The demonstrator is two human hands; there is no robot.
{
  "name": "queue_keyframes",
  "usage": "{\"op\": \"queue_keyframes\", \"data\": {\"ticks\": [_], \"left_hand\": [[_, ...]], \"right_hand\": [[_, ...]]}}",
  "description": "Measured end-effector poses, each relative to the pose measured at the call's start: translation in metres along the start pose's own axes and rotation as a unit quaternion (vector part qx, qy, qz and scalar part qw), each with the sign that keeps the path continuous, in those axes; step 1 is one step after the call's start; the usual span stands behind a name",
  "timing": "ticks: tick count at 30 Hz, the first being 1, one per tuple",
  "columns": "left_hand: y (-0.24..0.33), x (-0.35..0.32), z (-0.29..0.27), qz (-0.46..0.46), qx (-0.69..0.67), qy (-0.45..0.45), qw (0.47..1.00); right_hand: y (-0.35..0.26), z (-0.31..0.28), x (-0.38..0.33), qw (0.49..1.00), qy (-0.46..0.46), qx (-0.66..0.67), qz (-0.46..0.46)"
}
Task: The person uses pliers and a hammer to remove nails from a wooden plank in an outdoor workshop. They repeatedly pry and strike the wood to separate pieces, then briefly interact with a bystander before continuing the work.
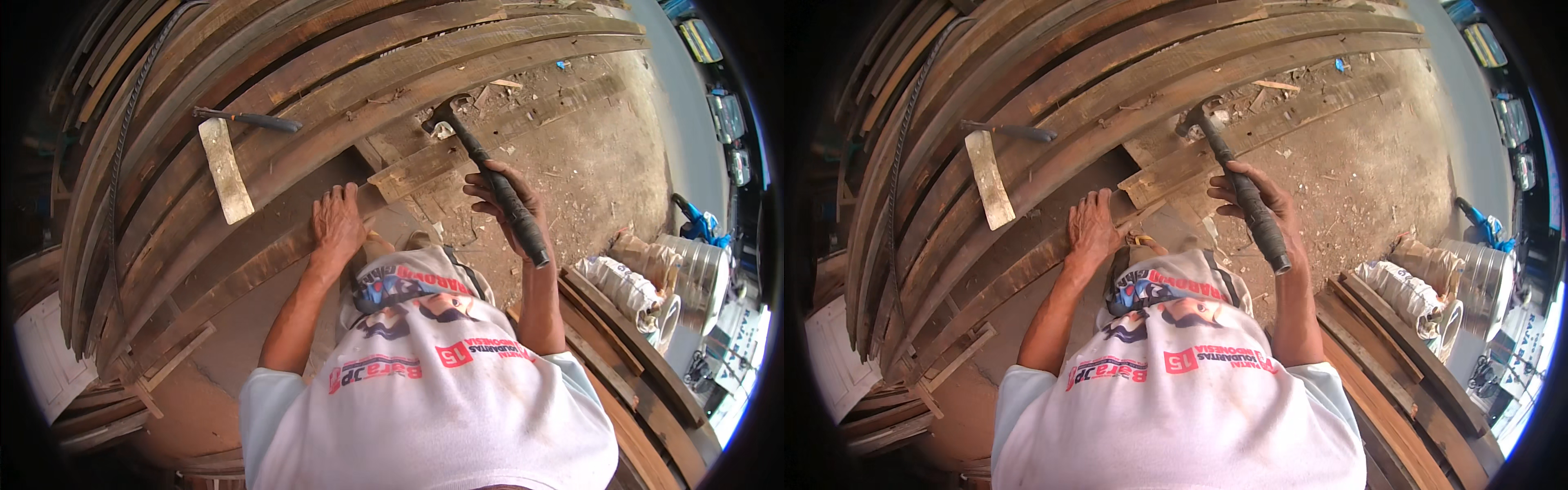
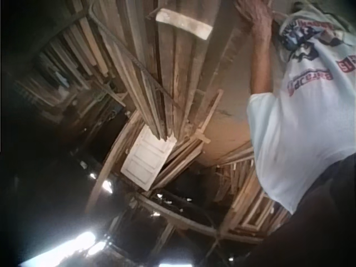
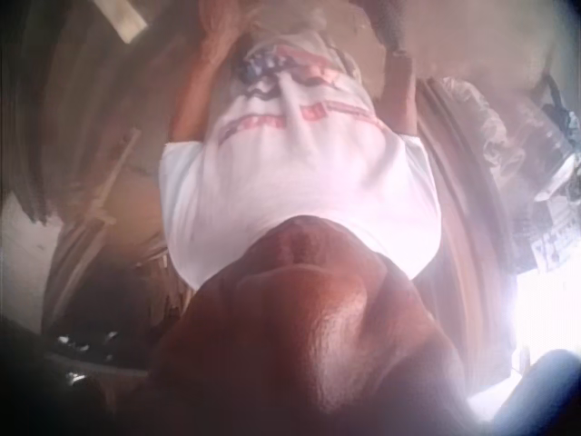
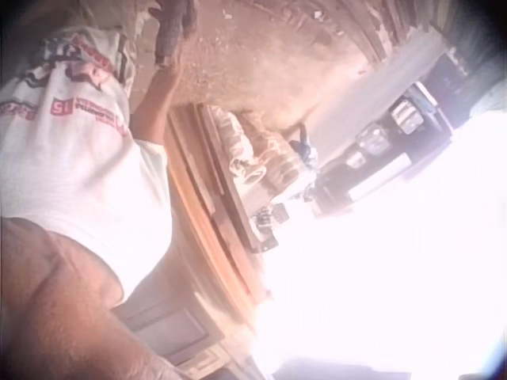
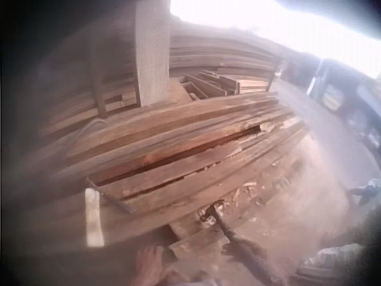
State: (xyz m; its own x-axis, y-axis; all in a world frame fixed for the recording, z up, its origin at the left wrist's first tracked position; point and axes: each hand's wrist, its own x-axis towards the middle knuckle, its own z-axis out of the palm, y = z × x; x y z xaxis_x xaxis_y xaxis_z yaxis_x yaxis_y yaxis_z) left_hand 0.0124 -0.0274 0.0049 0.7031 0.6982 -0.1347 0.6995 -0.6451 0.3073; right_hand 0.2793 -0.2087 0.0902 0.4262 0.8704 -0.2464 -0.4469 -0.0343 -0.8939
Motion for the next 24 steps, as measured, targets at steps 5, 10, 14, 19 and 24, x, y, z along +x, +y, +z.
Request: {"op": "queue_keyframes", "data": {"ticks": [5,10,14,19,24], "left_hand": [[-0.01,0.015,0.015,-0.006,0.029,-0.004,1.0],[0.011,0.015,-0.01,-0.038,0.01,-0.066,0.997],[0.066,0.021,-0.023,-0.037,-0.066,-0.128,0.989],[0.1,0.032,0.015,-0.022,-0.082,-0.142,0.986],[0.11,0.045,-0.013,-0.046,-0.051,-0.209,0.975]], "right_hand": [[0.019,-0.012,0.015,0.988,-0.004,0.131,0.078],[0.007,-0.008,0.016,0.988,0.004,-0.156,0.017],[-0.019,-0.011,-0.019,0.985,0.063,-0.136,-0.088],[-0.041,-0.043,-0.052,0.977,0.121,-0.151,-0.09],[0.009,-0.075,-0.07,0.966,0.187,-0.18,0.005]]}}
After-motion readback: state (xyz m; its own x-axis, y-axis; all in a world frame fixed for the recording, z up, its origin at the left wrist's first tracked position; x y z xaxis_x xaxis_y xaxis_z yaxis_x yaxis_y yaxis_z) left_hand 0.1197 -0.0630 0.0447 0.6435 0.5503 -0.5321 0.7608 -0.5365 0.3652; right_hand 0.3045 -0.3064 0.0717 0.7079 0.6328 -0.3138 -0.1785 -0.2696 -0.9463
